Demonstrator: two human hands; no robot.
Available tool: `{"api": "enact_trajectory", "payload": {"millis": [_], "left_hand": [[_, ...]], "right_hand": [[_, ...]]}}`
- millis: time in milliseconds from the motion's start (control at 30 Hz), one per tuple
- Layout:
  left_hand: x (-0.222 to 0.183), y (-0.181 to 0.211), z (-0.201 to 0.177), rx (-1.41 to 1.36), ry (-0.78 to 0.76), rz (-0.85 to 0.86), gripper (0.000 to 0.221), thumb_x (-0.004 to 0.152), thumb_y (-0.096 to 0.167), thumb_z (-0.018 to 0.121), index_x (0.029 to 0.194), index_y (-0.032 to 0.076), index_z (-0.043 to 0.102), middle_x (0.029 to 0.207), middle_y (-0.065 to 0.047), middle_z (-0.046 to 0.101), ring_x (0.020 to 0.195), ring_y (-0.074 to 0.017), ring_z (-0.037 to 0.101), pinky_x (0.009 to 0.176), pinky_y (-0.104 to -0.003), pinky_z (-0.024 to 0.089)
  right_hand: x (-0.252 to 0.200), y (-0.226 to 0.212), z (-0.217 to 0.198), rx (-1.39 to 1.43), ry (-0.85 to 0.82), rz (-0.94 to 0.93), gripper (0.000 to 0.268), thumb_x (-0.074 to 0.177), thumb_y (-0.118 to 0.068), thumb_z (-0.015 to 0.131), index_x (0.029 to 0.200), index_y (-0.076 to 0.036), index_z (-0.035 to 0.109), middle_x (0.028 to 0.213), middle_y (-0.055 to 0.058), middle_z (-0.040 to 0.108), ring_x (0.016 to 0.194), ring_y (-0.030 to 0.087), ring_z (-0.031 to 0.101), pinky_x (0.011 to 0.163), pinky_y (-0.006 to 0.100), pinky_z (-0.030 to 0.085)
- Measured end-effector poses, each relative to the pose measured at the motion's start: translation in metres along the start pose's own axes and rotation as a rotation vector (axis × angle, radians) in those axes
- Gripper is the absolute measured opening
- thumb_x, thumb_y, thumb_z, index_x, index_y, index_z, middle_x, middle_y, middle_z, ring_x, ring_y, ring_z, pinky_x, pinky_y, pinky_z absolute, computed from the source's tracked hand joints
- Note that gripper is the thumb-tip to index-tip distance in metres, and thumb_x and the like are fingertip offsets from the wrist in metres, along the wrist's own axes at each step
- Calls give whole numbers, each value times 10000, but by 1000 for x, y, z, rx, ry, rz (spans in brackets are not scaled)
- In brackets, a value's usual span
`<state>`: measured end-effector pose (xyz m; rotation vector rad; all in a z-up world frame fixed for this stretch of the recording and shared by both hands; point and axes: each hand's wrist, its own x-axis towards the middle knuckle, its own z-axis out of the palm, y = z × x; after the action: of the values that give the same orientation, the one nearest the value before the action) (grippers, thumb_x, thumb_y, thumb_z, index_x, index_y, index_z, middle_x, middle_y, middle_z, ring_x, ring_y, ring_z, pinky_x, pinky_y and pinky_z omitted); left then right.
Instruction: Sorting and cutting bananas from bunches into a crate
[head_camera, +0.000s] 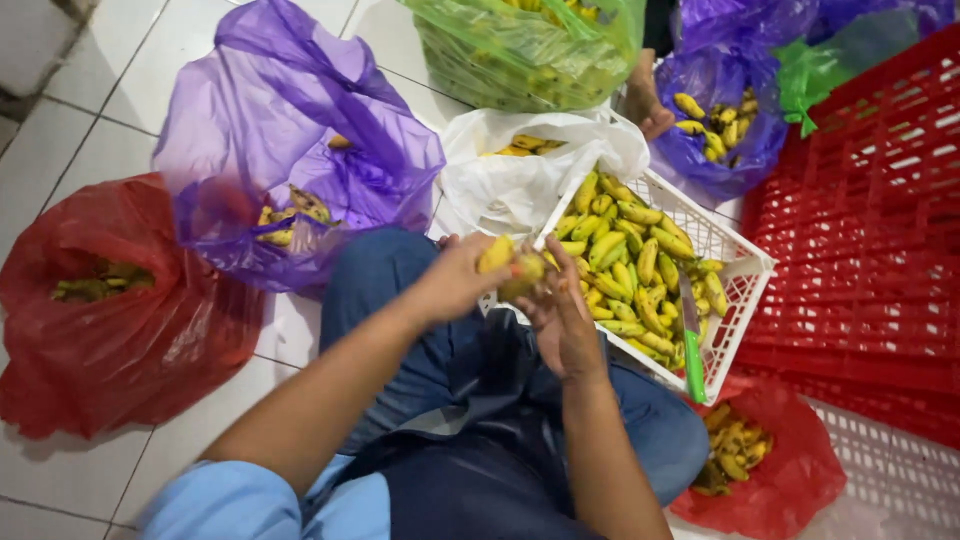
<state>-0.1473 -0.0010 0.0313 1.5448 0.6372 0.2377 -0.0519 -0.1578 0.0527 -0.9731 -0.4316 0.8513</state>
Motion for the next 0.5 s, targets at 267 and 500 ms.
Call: {"api": "enact_trajectory", "payload": {"millis": [267,500], "left_hand": [[31,-13,-93,387,575,228,266,851,162,781,1044,48,638,848,-178,631,785,-367,656,647,-425,501],[106,-102,-222,908,69,-355,516,968,338,394,1035,-39,741,1058,-271,710,939,-500,644,825,-559,481]], "right_hand": [[-47,-14,-77,75,343,303,308,975,-164,570,1274,-106,520,872,10,518,660,112,500,529,194,410],[-126,-44,-194,334,561,29,326,979,-175,609,1271,-56,527,1004,98,577,733,164,523,594,268,459]]}}
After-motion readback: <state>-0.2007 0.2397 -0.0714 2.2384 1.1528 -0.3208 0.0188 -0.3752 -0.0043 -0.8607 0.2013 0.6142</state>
